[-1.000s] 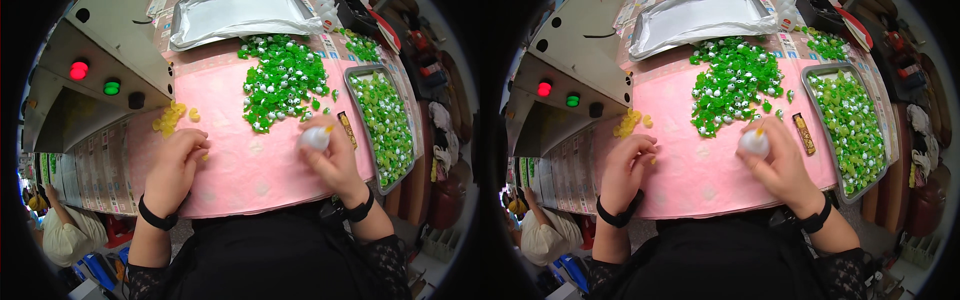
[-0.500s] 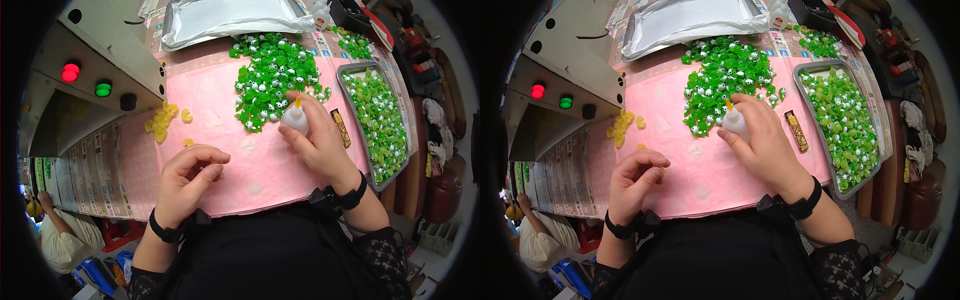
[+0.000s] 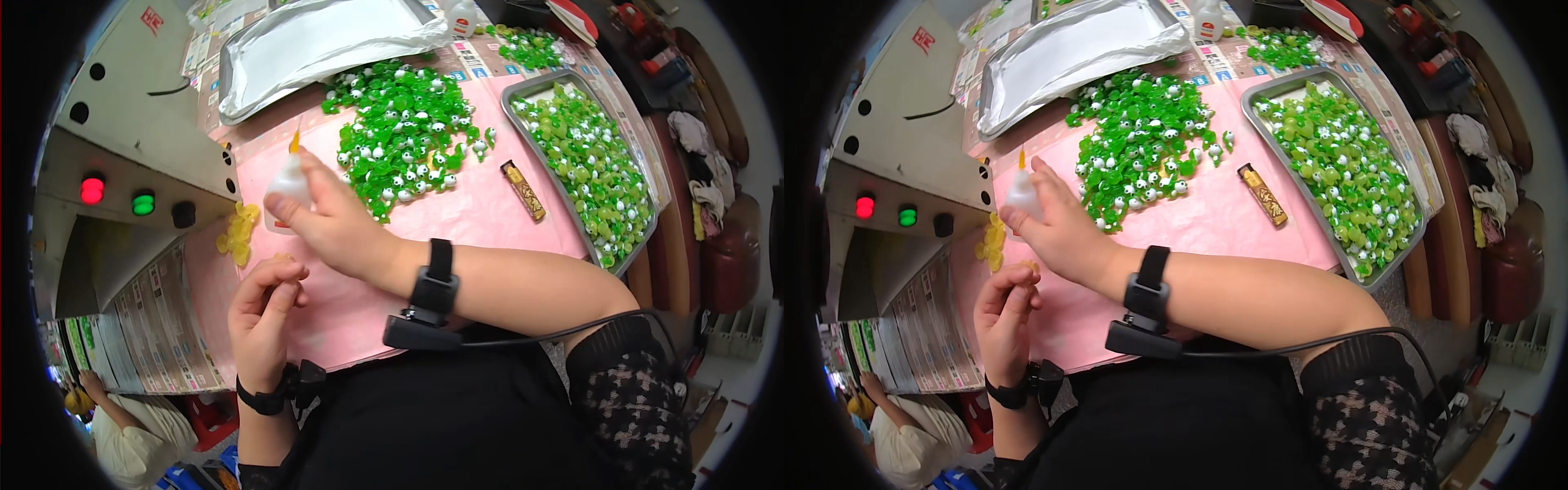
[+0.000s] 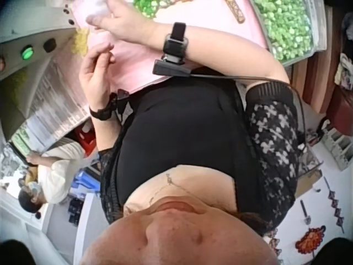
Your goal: The person assembles small green and white gummy candies by applying glue to yellow plastic pieces and attaching the gummies to them. The person handles the items one at a time, using a small bottle to apply adhesive and then pressing the gummies onto the plastic base.
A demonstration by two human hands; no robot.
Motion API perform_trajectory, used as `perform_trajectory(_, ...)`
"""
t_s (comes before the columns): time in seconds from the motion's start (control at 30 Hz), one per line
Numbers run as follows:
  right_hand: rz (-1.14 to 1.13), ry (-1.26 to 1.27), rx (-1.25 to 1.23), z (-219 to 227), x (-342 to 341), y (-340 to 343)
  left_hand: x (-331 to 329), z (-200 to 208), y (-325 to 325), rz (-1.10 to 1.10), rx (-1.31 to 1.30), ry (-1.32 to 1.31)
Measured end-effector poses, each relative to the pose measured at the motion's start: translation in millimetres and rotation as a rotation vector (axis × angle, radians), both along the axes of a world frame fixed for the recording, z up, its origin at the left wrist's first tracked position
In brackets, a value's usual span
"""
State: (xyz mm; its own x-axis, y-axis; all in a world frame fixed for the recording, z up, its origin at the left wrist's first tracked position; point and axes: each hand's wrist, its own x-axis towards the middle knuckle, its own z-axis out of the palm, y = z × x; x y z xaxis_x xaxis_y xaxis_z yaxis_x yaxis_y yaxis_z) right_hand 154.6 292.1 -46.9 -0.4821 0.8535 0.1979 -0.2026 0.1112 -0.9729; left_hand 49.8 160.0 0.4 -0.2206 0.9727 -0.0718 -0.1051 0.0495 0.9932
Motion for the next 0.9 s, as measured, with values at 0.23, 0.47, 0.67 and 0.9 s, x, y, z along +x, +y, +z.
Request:
perform_trajectory(0.23, -0.001, -0.089, -0.066, -11.1, 17.4, 14.0, -7.3, 1.6, -8.1, 0.044, -0.045, -0.067)
perform_trajectory(0.47, 0.012, -0.067, -0.204, 18.4, 87.5, -11.9, 5.4, 6.1, -3.0, -0.008, -0.046, -0.100)
perform_trajectory(0.67, 0.000, 0.291, -0.315, 34.0, 113.4, -23.9, 27.9, -3.7, 2.8, -0.095, -0.145, -0.453)
perform_trajectory(0.9, -0.026, 0.068, -0.218, 45.5, 157.3, -21.5, 46.4, -6.2, 12.9, -0.161, -0.265, -0.704)
